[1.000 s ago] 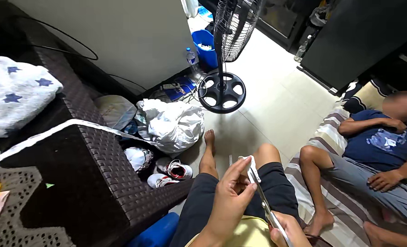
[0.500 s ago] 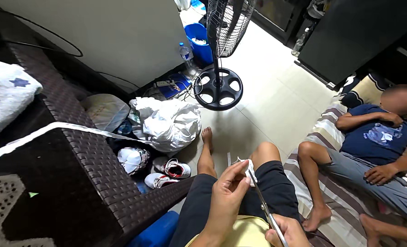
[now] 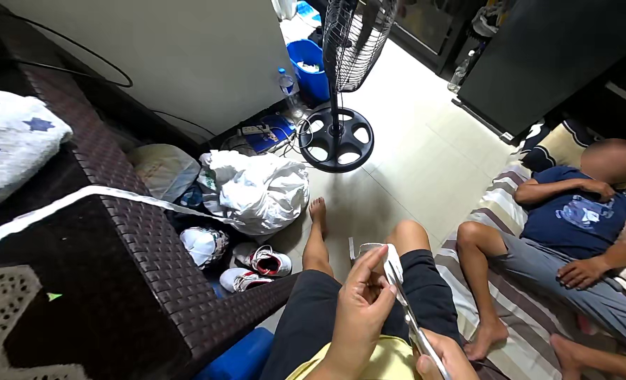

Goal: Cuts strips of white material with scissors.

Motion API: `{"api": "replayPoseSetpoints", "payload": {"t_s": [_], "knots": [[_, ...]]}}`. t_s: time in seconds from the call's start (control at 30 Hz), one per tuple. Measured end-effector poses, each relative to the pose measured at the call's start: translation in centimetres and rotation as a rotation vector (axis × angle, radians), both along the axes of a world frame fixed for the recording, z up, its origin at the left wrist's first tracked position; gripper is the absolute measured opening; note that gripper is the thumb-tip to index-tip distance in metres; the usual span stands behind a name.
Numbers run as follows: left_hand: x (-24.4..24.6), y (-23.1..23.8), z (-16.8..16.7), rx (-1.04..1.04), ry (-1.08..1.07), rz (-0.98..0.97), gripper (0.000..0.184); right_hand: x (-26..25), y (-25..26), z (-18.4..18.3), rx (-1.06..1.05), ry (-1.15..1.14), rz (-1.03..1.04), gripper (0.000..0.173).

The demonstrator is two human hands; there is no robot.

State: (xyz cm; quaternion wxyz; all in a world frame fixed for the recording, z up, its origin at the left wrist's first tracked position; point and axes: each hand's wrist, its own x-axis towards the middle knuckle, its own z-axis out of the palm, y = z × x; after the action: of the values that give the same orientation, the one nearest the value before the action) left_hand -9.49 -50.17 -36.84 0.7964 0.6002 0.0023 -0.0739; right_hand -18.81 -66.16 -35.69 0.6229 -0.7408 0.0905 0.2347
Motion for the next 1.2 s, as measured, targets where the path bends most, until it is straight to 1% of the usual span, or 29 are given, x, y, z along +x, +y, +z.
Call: {"api": "replayPoseSetpoints", "payload": {"t_s": [0.23,0.4,0.63,0.73,0.8,0.87,0.97,1.03,1.1,1.2], "knots": [[-0.5,-0.5,-0.4,-0.024,0.008,0.021,0.057,0.2,0.1,-0.2,-0.013,0.0,-0.025,0.067],[-0.6,-0.6,-0.6,-0.023,0.014,0.024,0.058,0.0,0.1,-0.4,-0.013,-0.013,-0.063,0.062],[-0.6,-0.8,-0.8,-0.029,0.029,0.025,0.059,-0.1,0.2,-0.3,-0.021,0.026,-0.092,0.05],[-0.6,-0.8,-0.6,-0.075,0.081,0.012,0.064,-0.2,0.2,-0.3,-0.045,0.028,-0.09,0.049],[-0.4,-0.5,-0.2,-0.129,0.155,-0.04,0.068,-0.2,0.1,-0.1,-0.081,0.047,-0.074,0.05],[0.0,-0.1,-0.1,-0.155,0.207,-0.095,0.063,-0.4,-0.1,0.2,-0.109,0.075,-0.051,0.048],[0.9,0.4,-0.2,-0.115,0.262,-0.081,0.044,-0.9,-0.4,0.6,-0.152,0.078,-0.016,0.046],[1.4,0.7,-0.1,-0.107,0.3,-0.076,0.037,-1.3,-0.6,0.7,-0.166,0.072,0.002,0.046],[1.8,1.0,0.2,-0.132,0.366,-0.108,0.036,-1.5,-0.8,0.9,-0.179,0.082,0.014,0.044],[2.4,1.4,0.5,-0.208,0.507,-0.221,0.042,-1.6,-1.0,1.0,-0.201,0.093,0.029,0.044]]}}
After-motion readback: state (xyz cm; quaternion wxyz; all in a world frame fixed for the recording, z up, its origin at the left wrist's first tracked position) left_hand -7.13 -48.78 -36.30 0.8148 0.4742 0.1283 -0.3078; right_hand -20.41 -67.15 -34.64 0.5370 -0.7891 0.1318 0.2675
